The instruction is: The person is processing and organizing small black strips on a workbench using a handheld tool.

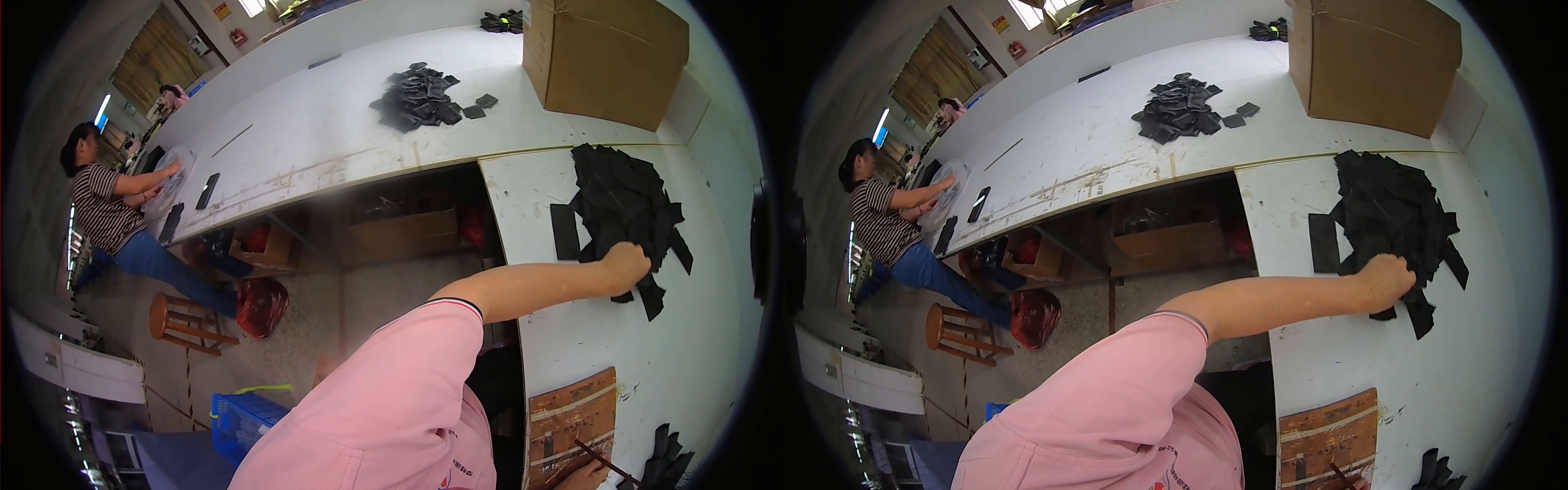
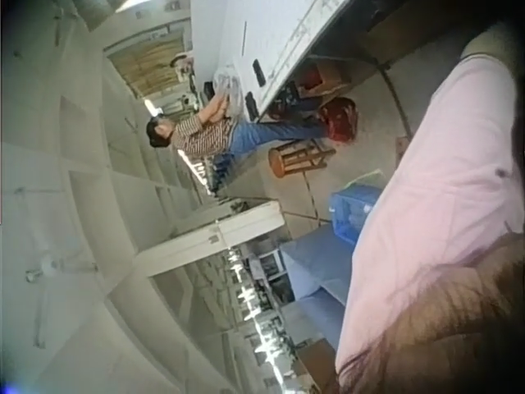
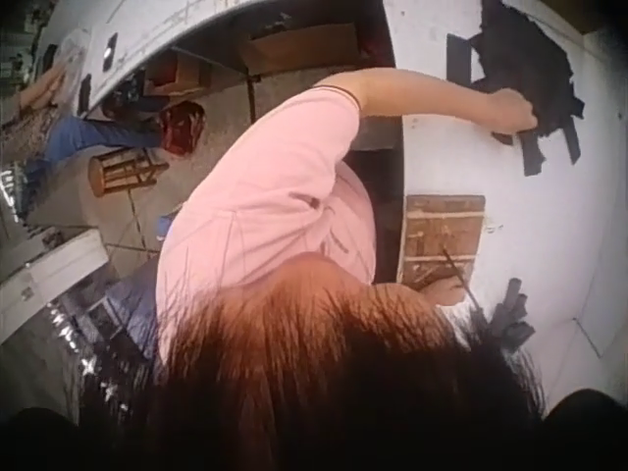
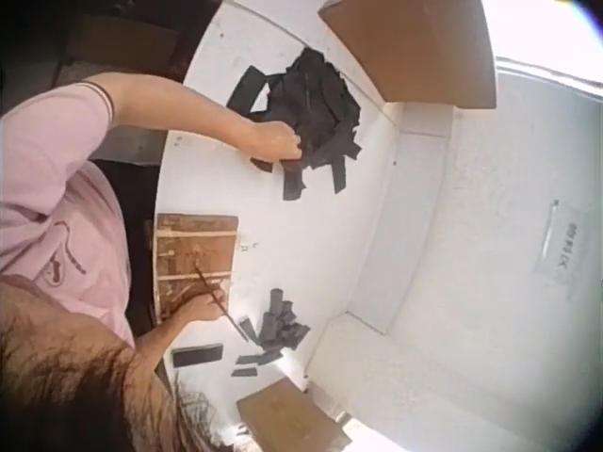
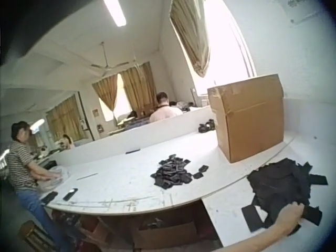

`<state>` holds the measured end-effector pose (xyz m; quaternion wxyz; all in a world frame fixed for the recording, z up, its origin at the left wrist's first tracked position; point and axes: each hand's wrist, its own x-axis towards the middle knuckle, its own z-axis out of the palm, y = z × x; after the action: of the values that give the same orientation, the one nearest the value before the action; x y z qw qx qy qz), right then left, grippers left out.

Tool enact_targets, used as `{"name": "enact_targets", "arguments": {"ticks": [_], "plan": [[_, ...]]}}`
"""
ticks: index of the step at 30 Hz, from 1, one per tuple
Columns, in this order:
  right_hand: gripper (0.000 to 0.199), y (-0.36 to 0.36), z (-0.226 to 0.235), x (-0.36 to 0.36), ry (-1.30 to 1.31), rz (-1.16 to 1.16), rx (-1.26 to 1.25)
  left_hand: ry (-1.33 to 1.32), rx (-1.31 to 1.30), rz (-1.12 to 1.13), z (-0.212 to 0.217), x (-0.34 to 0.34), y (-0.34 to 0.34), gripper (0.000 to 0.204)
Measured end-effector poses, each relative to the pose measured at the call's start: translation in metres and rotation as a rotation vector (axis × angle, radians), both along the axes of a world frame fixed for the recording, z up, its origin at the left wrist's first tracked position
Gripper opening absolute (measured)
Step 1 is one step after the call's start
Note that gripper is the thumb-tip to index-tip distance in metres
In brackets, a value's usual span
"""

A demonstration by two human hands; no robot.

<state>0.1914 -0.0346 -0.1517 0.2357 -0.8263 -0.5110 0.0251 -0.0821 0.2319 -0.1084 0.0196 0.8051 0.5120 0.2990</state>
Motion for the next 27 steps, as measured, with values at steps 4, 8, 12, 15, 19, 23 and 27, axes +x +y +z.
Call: {"name": "enact_targets", "arguments": {"ticks": [4,8,12,15,19,23,27], "plan": [[0.037,0.000,0.000,-0.004,-0.032,0.045,0.075,-0.020,-0.078,-0.146,-0.014,0.011,-0.042,0.009],[0.038,-0.001,0.000,-0.007,-0.066,0.060,0.157,-0.082,-0.051,-0.219,-0.014,0.027,-0.079,0.013],[0.037,0.000,0.006,-0.011,-0.113,0.040,0.091,-0.141,-0.039,-0.318,-0.008,0.045,-0.105,0.012],[0.038,-0.003,-0.002,-0.004,-0.118,0.047,0.135,-0.136,0.009,-0.337,-0.009,0.064,-0.123,0.010],[0.039,-0.002,0.001,-0.004,-0.146,0.081,0.119,-0.160,0.130,-0.387,-0.006,0.082,-0.142,0.010],[0.038,-0.003,0.003,-0.006,-0.123,0.100,0.175,-0.198,0.151,-0.428,-0.002,0.097,-0.157,0.010],[0.038,-0.003,0.009,-0.013,-0.092,0.152,0.244,-0.163,0.141,-0.481,-0.006,0.110,-0.172,0.012]]}}
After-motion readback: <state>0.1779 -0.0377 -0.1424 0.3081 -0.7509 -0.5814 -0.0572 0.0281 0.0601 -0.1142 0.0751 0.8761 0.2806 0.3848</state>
